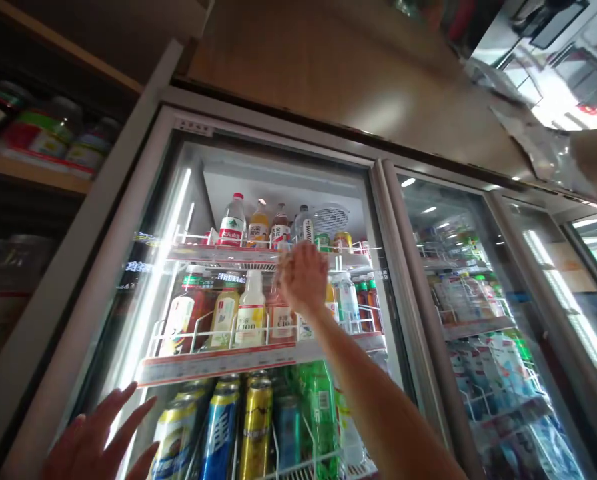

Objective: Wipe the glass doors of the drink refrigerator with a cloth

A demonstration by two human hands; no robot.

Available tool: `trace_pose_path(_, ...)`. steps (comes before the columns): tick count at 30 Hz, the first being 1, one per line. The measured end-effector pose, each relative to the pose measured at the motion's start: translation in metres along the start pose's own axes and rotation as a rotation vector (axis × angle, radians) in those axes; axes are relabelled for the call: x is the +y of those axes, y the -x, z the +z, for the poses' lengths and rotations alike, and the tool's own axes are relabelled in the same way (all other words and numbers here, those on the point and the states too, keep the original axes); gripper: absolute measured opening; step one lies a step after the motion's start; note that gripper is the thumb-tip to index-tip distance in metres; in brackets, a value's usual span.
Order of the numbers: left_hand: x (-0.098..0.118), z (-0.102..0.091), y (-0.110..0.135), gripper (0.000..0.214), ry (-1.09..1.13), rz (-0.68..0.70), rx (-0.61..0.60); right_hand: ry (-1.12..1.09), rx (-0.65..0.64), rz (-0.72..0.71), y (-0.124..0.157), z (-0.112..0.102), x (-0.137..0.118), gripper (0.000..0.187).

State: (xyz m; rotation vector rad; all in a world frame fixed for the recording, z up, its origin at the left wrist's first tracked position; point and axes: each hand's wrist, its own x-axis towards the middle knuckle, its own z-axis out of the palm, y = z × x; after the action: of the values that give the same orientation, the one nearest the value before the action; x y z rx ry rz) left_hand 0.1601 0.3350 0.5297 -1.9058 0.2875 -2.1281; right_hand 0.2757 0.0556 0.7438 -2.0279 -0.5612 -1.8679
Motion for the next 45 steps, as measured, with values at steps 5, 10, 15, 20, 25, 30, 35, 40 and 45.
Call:
trace_pose_path(5,-0.022,0.001,-0.055,0.062,-0.031,-0.141,0.032,0.002,0.020,-0.026,-0.003,-0.013,0.051,0.053)
trace_pose_path(10,-0.028,0.008,-0.066,0.062,-0.098,-0.121,0.003,-0.001,0.156,0.246,-0.051,-0.020,0.067,0.057)
trace_pose_path(15,-0.030,0.010,-0.057,0.060,-0.128,-0.102,0.009,-0.082,0.019,-0.308,-0.017,0.010,-0.072,0.053)
trace_pose_path(20,-0.034,0.013,-0.052,0.061,-0.114,-0.089,0.083,-0.109,-0.058,-0.442,-0.031,0.008,-0.104,0.057)
trace_pose_path(25,-0.034,0.002,-0.048,0.058,0.053,-0.193,0.134,-0.163,-0.010,-0.231,-0.050,0.013,-0.149,0.055)
trace_pose_path(30,-0.047,-0.033,-0.041,0.053,0.164,-0.378,0.148,-0.237,-0.071,-0.915,0.054,0.019,-0.209,0.056)
trace_pose_path(35,-0.053,-0.048,-0.045,0.050,0.155,-0.346,0.137,-0.212,-0.083,-0.719,0.021,0.015,-0.200,0.054)
trace_pose_path(40,-0.044,-0.041,-0.058,0.048,0.135,-0.204,0.087,-0.203,-0.072,-0.677,0.020,0.014,-0.203,0.054)
trace_pose_path(45,-0.045,-0.038,-0.080,0.049,0.129,-0.112,0.050,-0.199,-0.176,-1.042,0.046,0.010,-0.164,0.054)
